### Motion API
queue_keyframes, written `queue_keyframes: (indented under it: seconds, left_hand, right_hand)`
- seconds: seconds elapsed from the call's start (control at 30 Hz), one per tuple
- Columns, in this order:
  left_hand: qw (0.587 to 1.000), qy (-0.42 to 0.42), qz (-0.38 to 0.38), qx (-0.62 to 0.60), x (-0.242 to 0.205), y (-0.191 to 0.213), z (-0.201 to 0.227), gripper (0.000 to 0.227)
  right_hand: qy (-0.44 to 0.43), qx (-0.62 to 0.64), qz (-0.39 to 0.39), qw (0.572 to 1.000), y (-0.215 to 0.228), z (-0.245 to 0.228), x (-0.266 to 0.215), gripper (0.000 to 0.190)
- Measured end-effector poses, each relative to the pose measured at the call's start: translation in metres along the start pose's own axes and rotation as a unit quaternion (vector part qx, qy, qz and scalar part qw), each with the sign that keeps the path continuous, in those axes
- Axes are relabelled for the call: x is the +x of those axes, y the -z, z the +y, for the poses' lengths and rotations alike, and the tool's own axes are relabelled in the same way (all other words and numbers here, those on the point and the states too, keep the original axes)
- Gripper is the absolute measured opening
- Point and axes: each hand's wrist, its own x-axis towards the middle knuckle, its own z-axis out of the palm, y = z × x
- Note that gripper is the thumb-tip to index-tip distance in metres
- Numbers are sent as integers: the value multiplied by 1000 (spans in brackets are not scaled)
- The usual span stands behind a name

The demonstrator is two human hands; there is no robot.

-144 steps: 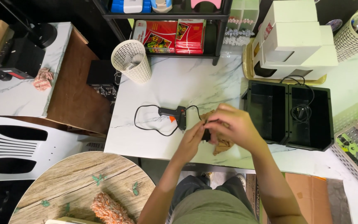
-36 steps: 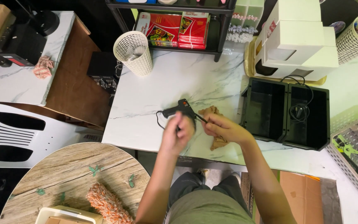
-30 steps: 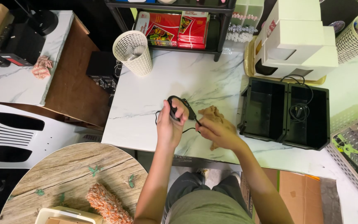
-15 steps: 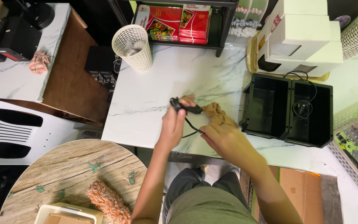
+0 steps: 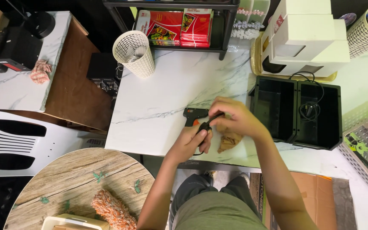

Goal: The person cleans a hot glue gun and its power cord with a cloth, then places them in a basket. They then clean a separate black power cord with the cloth and place it in a black plastic case. Finally, they clean a yellow tool with the cloth and place it in the basket.

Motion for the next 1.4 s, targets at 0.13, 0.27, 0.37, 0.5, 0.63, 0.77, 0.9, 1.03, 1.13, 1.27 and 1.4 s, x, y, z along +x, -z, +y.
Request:
queue_keyframes:
  seconds: [0.13,0.27,0.37,0.5,0.63,0.77,0.9,1.03,1.13,1.27,1.4]
  left_hand:
    - [989,7,-4,-148,-1,4,-21,36]
    - [950,-31,15,-310,1,11,-56,48]
    - [895,-95,105,-423,11,18,-43,47]
    - [881,-99,243,-393,25,20,-28,41]
    - [887,-156,262,-346,31,26,-33,36]
    - [925,-183,316,-102,25,34,-29,33]
    - [946,-129,298,16,17,27,-26,32]
    - [950,-136,278,50,17,16,-24,29]
    - [954,-120,234,144,13,9,-17,28]
    - [986,2,75,147,10,3,-15,22]
    - [997,35,30,55,6,1,-30,32]
  right_hand:
    - [-31,139,-39,989,-31,45,-17,16]
    - [-162,360,-37,918,-78,106,-55,27]
    - [-184,428,-9,885,-95,102,-61,26]
    - [-255,127,3,959,-84,44,-37,16]
    - [-360,52,-79,928,-77,27,-40,17]
    - [-128,-119,11,985,-70,-6,-47,16]
    - [-110,-221,35,968,-52,-49,-37,17]
    - [-98,-217,8,971,-41,-62,-29,18]
    - [-44,-254,30,966,-29,-63,-19,17]
    - [0,-230,45,972,-8,-44,-3,25]
    - [-101,32,10,994,-5,8,-3,27]
